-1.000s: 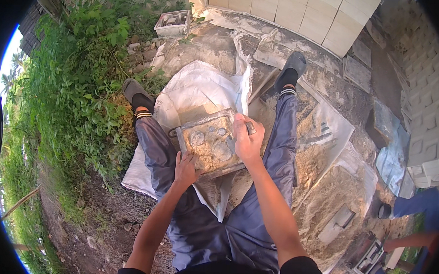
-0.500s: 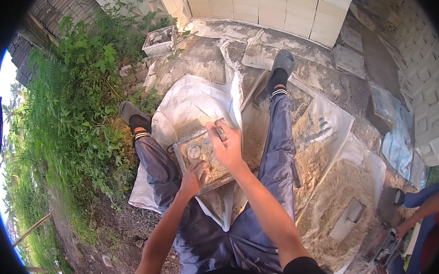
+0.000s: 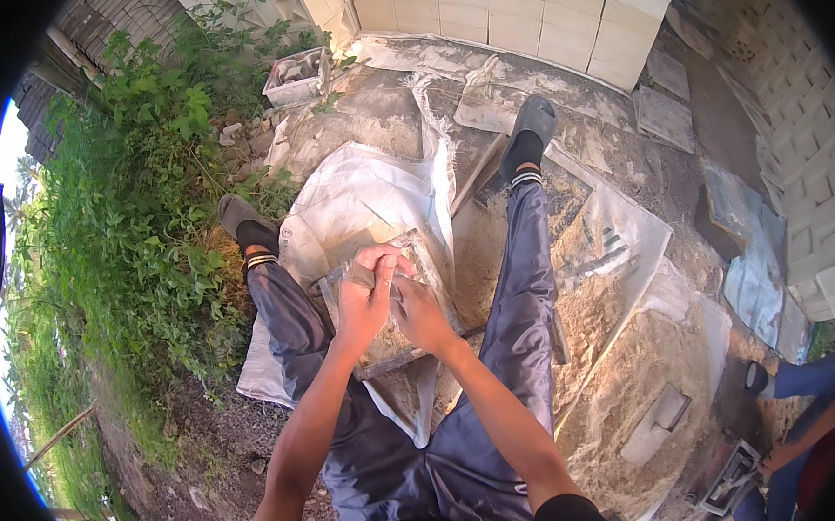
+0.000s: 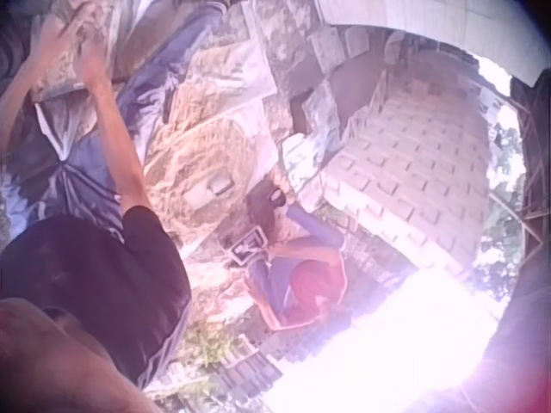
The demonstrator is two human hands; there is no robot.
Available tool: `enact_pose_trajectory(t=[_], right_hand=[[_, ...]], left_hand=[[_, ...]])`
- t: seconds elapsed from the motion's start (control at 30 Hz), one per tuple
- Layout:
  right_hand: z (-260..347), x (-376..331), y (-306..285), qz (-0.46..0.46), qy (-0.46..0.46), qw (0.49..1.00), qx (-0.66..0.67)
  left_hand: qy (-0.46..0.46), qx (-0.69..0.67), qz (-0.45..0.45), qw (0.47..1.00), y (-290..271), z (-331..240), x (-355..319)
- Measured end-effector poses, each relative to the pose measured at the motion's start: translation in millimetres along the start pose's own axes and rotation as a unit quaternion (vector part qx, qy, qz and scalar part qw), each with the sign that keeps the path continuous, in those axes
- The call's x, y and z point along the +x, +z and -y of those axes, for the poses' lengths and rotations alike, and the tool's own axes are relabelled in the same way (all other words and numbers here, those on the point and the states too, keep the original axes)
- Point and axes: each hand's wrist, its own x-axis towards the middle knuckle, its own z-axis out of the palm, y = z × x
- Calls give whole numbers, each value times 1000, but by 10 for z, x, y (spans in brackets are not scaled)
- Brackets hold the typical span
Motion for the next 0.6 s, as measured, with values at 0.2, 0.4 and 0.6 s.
enact_pose_trajectory(t=[0.2,0.4,0.6], right_hand=[[-498,-190,33,10,70,903,424],[-51,-21,-350,110,105,567,810],[488,46,-505,88,28,494,865]], left_hand=[[-73,-189,-132,970,-264,330,48],[-72,-152,-141,976,-445,444,-183],[-60,-105,-148,982,-348,393,-200]])
